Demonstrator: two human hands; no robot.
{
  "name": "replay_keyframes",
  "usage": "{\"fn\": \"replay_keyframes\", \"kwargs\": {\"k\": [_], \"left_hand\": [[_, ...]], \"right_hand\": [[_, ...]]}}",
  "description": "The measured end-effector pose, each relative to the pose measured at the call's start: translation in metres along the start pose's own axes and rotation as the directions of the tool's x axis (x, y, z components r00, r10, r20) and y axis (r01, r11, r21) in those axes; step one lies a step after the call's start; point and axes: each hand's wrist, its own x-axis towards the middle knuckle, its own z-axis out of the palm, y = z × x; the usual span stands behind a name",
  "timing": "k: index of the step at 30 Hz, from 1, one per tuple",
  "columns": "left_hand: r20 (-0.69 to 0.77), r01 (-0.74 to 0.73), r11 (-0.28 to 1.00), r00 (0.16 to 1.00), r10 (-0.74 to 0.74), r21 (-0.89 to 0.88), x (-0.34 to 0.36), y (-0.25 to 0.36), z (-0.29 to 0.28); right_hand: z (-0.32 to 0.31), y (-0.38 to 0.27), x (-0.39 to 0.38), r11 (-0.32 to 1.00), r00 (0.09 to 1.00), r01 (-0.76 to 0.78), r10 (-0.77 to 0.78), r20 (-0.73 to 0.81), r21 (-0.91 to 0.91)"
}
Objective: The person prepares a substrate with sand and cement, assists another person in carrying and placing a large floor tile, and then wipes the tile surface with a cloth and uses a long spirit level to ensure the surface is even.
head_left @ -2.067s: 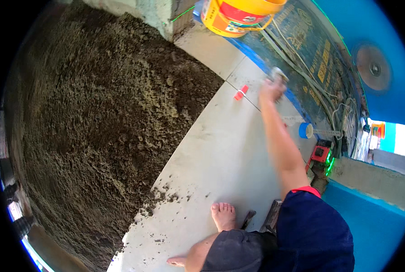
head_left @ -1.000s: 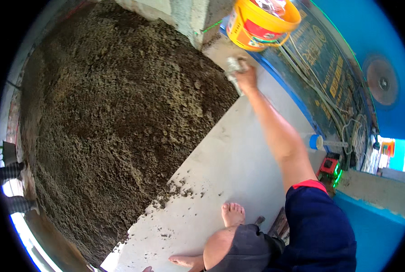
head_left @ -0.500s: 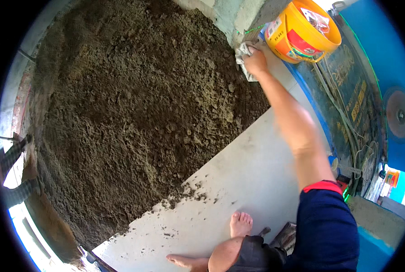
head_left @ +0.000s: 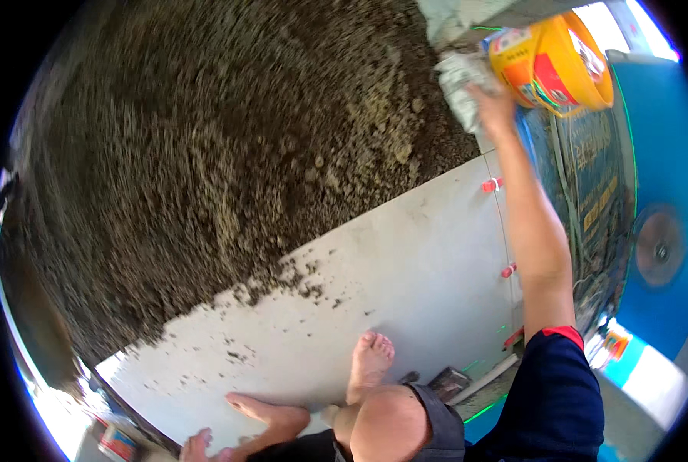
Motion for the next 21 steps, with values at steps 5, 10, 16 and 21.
{"fn": "replay_keyframes", "kwargs": {"k": [5,10,16,21], "left_hand": [[-0.054,-0.134,0.985,0.989,0.141,0.106,-0.01,-0.021,0.01],[-0.081,-0.067,0.997,0.994,0.07,0.046,-0.016,-0.036,0.017],[-0.029,-0.021,0.998,0.999,0.023,0.056,-0.01,-0.035,0.013],[-0.081,-0.079,0.997,0.993,0.081,0.026,-0.023,-0.043,0.017]], "right_hand": [[-0.059,0.03,0.017,0.999,0.999,0.03,-0.031,0.034,0.032],[-0.023,0.06,-0.016,0.971,0.994,0.06,-0.038,0.098,-0.233],[0.01,-0.038,0.014,0.959,0.95,-0.199,0.137,0.281,0.204],[-0.063,-0.094,-0.072,0.981,0.987,-0.103,0.08,0.136,0.166]]}}
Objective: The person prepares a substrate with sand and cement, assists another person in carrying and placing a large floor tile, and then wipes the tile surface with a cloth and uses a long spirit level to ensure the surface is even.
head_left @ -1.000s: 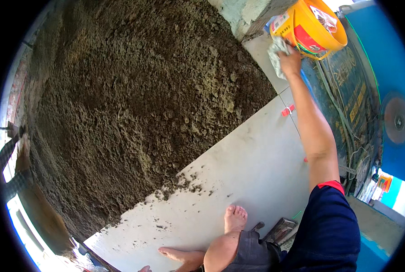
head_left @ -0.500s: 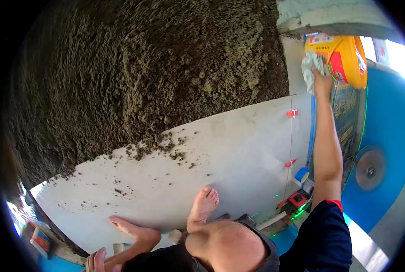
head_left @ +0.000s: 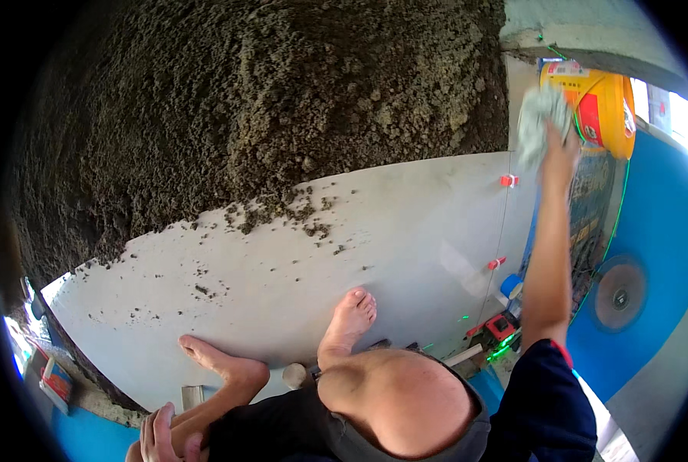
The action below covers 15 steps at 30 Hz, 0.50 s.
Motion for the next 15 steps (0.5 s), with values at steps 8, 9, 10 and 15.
{"fn": "replay_keyframes", "kwargs": {"k": [8,9,10,15], "left_hand": [[-0.042,0.048,0.998,0.998,-0.046,0.033,-0.009,-0.018,0.004],[-0.046,0.024,0.998,0.999,-0.022,0.049,-0.01,-0.021,0.004],[-0.047,-0.008,0.998,0.999,0.011,0.067,-0.01,-0.022,0.003],[-0.055,-0.055,0.997,0.997,0.058,0.056,-0.013,-0.023,0.006]], "right_hand": [[0.057,0.097,-0.245,0.887,0.925,-0.342,0.259,-0.278,-0.311],[0.079,0.08,-0.233,0.941,0.946,-0.258,0.2,-0.257,-0.217],[0.099,0.06,-0.215,0.957,0.964,-0.201,0.156,-0.213,-0.21],[0.079,0.02,-0.138,0.974,0.967,-0.193,0.21,-0.148,0.122]]}}
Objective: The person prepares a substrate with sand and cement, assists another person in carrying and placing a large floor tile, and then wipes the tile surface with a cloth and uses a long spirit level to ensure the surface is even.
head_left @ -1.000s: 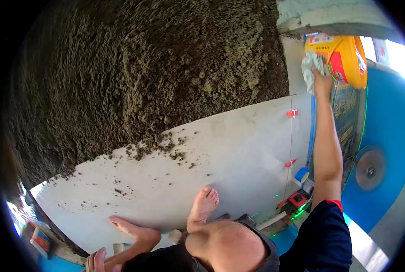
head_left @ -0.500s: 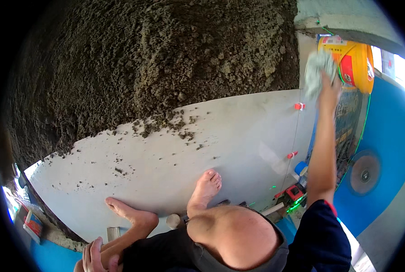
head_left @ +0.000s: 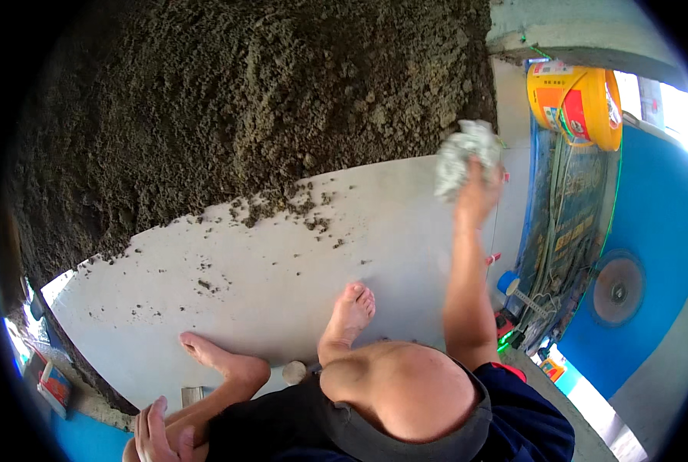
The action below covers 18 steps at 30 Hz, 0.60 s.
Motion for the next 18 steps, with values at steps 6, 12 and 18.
{"fn": "replay_keyframes", "kwargs": {"k": [6,12,18], "left_hand": [[0.056,0.023,0.998,0.998,-0.02,-0.051,-0.005,-0.011,-0.001],[-0.054,0.216,0.972,0.974,-0.222,-0.09,-0.007,0.0,0.002],[-0.049,0.122,0.988,0.991,-0.127,-0.095,0.003,-0.01,0.003]], "right_hand": [[-0.058,0.074,0.027,0.865,0.983,0.153,-0.181,-0.013,-0.478],[-0.004,0.035,-0.127,0.9,0.963,0.221,-0.139,0.232,-0.376],[0.08,-0.022,-0.175,0.89,0.888,0.4,-0.318,0.331,-0.218]]}}
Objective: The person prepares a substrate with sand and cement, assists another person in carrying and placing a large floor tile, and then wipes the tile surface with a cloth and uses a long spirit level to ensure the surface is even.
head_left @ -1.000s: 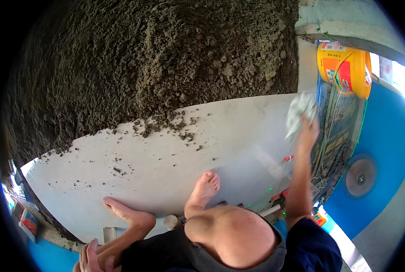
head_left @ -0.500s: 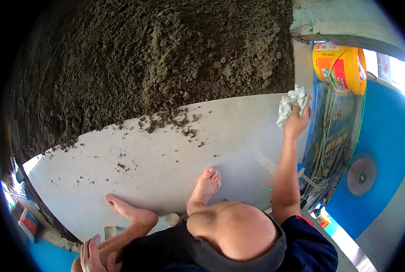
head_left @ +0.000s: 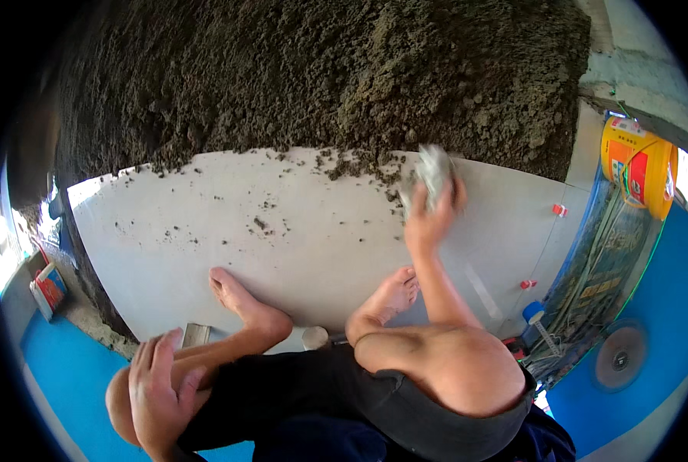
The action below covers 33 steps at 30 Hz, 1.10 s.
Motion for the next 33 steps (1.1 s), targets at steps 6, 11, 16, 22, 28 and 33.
{"fn": "replay_keyframes", "kwargs": {"k": [6,11,16,22,28,33], "left_hand": [[-0.026,-0.008,1.0,1.0,0.007,-0.018,-0.012,-0.007,0.009],[-0.047,0.063,0.997,0.997,-0.066,-0.054,-0.019,-0.016,0.009],[-0.056,0.106,0.994,0.993,-0.105,0.028,-0.019,-0.02,0.013],[-0.077,0.045,0.999,0.996,-0.044,0.011,-0.018,-0.011,0.005],[-0.074,0.071,0.996,0.994,-0.075,-0.056,-0.031,-0.013,0.006],[-0.103,0.114,0.993,0.988,-0.117,-0.038,-0.035,-0.022,0.003]], "right_hand": [[-0.03,-0.062,0.095,0.932,0.959,0.282,-0.283,-0.027,0.227],[-0.106,0.011,0.023,0.728,0.573,0.62,-0.675,0.465,0.292],[-0.058,0.052,-0.004,0.588,0.229,0.703,-0.72,0.655,0.401],[0.083,-0.068,0.139,0.396,0.359,0.895,-0.913,0.195,0.204],[0.045,-0.154,0.173,0.526,0.546,0.838,-0.815,-0.194,0.147],[0.011,-0.097,0.001,0.281,0.239,0.677,-0.958,0.158,0.68]]}}
